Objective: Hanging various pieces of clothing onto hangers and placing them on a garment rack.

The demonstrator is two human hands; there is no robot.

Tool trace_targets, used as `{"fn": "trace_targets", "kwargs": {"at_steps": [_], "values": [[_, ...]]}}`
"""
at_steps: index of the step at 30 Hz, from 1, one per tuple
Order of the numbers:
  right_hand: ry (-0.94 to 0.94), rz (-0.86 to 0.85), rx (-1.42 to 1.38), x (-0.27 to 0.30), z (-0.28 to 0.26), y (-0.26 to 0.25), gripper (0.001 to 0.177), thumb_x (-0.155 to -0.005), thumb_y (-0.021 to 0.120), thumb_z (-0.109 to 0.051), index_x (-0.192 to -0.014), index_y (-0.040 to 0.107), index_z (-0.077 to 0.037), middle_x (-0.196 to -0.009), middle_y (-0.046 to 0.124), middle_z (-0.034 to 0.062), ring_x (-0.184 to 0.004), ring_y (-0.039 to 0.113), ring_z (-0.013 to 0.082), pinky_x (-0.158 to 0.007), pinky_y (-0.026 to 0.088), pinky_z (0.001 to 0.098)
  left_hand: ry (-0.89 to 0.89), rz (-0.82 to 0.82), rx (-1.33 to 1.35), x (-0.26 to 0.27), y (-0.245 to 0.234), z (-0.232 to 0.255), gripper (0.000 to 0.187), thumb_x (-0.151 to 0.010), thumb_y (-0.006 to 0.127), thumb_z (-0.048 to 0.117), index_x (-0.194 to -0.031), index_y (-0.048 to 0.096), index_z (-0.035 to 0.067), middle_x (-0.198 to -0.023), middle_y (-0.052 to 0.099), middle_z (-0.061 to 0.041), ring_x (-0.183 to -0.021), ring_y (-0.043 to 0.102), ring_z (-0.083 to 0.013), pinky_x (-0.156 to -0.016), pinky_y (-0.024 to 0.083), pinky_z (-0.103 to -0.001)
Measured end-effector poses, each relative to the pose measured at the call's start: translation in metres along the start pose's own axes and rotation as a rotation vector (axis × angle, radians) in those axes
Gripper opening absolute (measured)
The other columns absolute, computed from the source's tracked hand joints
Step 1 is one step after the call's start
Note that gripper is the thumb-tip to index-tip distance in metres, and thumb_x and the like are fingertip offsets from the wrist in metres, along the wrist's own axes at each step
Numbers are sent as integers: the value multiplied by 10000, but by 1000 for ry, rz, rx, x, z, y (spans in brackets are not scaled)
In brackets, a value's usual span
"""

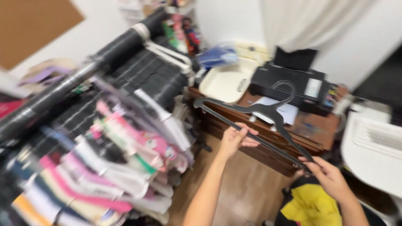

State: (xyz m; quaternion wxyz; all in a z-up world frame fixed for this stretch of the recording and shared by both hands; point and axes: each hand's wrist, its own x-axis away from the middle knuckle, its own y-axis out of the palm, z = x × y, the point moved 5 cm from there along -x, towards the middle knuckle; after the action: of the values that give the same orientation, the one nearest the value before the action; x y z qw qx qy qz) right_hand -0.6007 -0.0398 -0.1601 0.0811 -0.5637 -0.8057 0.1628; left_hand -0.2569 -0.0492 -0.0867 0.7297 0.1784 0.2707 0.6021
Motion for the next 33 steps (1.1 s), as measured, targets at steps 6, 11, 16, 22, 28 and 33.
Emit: {"fn": "trace_targets", "kwargs": {"at_steps": [6, 11, 16, 22, 28, 33], "values": [[-321, 17, -603, -35, -186, 95, 382, -1070, 496, -142, -1370, 583, 79, -1278, 705, 215, -809, 755, 273, -725, 598, 351, 183, 169, -201, 63, -35, 141, 456, -1089, 500, 315, -1447, 436, 39, -1233, 687, -226, -972, 747, -344, -819, 640, -430], [-513, 77, -376, -60, -302, 206, 293, -1100, 501, -66, -1295, 612, 122, -1214, 710, 193, -818, 759, 229, -717, 606, 286, 278, 487, -202, 113, -83, 189, 525, -1079, 469, 348, -1504, 390, 52, -1320, 630, -179, -937, 749, -297, -780, 636, -379], [-613, 16, -386, -103, -343, 313, 265, -1081, 514, -39, -1279, 611, 108, -1200, 727, 160, -807, 752, 181, -702, 602, 269, 242, 641, -235, 159, -116, 200, 456, -1059, 493, 231, -1469, 421, 45, -1324, 623, -175, -899, 741, -266, -741, 629, -356], [-790, 114, -190, -156, -385, 399, 215, -1070, 589, -63, -1255, 642, 34, -881, 752, 173, -784, 784, 207, -620, 602, 307, 214, 651, -284, 196, -136, 204, 358, -1062, 499, 203, -1356, 540, 3, -1221, 670, -163, -871, 738, -223, -715, 609, -314], [-835, 211, 150, -159, -409, 418, 308, -1030, 625, -92, -1318, 666, 12, -759, 690, 253, -690, 703, 402, -593, 554, 447, 73, 600, -381, 217, -133, 214, 307, -1079, 526, 261, -1280, 607, 44, -1183, 725, -93, -885, 744, -162, -679, 565, -242], [-905, 112, 306, -157, -450, 415, 469, -966, 597, -110, -1413, 563, 28, -1350, 617, 237, -1214, 563, 432, -1036, 467, 494, 56, 581, -337, 222, -143, 214, 297, -1082, 526, 267, -1268, 620, 56, -1164, 716, -83, -885, 737, -146, -662, 556, -248]]}}
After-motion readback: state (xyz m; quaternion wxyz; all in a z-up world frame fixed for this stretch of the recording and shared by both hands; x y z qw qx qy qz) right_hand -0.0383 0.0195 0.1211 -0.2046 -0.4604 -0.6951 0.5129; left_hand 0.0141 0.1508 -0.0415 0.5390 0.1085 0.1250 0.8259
